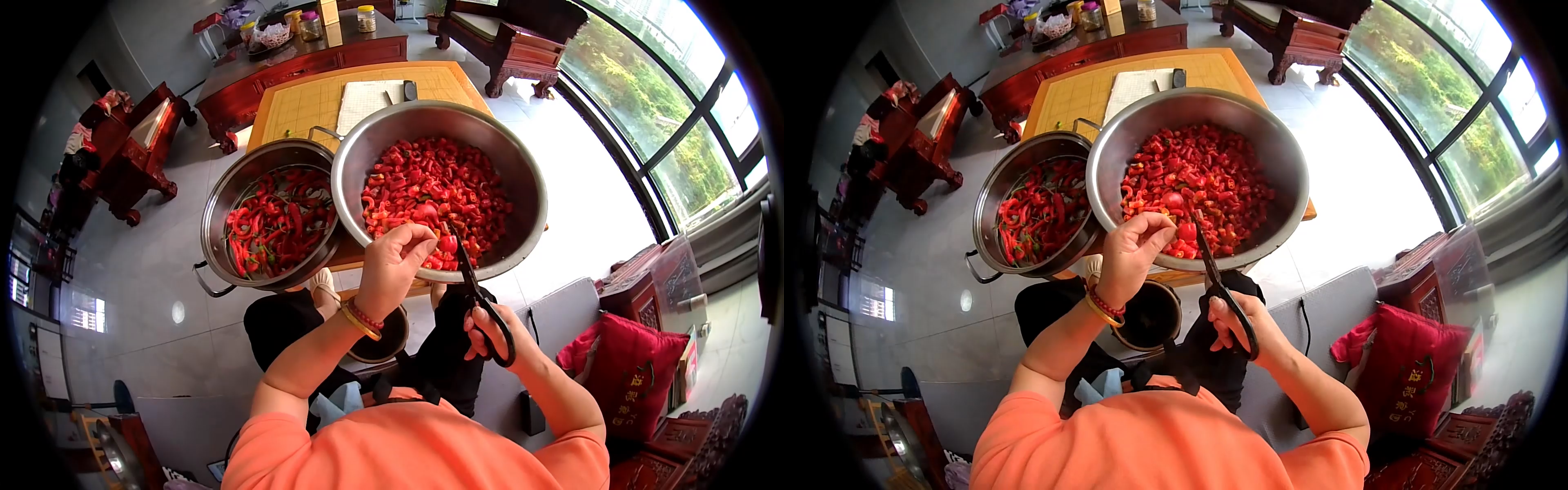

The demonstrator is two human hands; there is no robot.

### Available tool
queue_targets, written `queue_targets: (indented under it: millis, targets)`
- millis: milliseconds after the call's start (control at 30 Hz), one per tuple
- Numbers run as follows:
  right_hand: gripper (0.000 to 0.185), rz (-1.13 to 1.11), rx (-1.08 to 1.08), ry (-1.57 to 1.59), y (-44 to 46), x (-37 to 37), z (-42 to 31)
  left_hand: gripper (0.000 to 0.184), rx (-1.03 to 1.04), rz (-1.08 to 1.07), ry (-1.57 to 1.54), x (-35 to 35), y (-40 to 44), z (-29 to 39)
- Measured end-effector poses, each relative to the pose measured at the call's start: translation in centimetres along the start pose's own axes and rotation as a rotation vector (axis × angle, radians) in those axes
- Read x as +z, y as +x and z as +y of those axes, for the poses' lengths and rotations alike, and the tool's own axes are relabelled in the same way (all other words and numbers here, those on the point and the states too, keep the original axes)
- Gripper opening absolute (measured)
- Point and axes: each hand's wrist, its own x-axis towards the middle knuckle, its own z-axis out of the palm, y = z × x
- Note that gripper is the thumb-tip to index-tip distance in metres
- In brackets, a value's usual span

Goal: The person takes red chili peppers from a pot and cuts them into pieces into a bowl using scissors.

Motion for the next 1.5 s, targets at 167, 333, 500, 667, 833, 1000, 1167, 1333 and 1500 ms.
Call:
queue_targets:
  millis: [167, 333, 500, 667, 833, 1000, 1167, 1333, 1500]
  targets:
    - [0.037, -0.030, -0.021, 0.046, -0.4, -0.1, 0.2, 0.008, 0.147, 0.123, 0.171, -0.3, 0.3, 0.3]
    - [0.038, -0.144, 0.013, 0.036, -0.6, 0.4, 1.0, 0.006, 0.459, 0.214, 0.478, -0.3, 0.5, -0.1]
    - [0.037, -0.144, 0.013, 0.091, -0.1, 0.6, 0.9, 0.011, 0.527, 0.214, 0.535, 0.2, 0.2, 0.2]
    - [0.034, -0.131, 0.007, 0.042, 0.0, 0.8, 0.4, 0.013, 0.559, 0.175, 0.511, 0.5, 0.0, 0.0]
    - [0.040, -0.106, 0.030, 0.120, -0.1, 1.0, 0.6, 0.014, 0.591, 0.150, 0.527, 0.5, 0.1, 0.1]
    - [0.044, -0.133, 0.025, 0.177, -0.4, 1.1, 0.5, 0.016, 0.646, 0.130, 0.588, 0.3, 0.3, 0.0]
    - [0.045, -0.132, 0.035, 0.151, -0.6, 1.3, 0.2, 0.016, 0.690, 0.156, 0.633, 0.3, 0.1, 0.1]
    - [0.046, -0.145, 0.022, 0.218, -0.3, 1.6, 0.3, 0.017, 0.700, 0.176, 0.627, 0.2, 0.1, 0.1]
    - [0.048, -0.090, 0.011, 0.126, -0.3, 1.1, 0.0, 0.016, 0.746, 0.227, 0.658, -0.3, 0.2, 0.1]
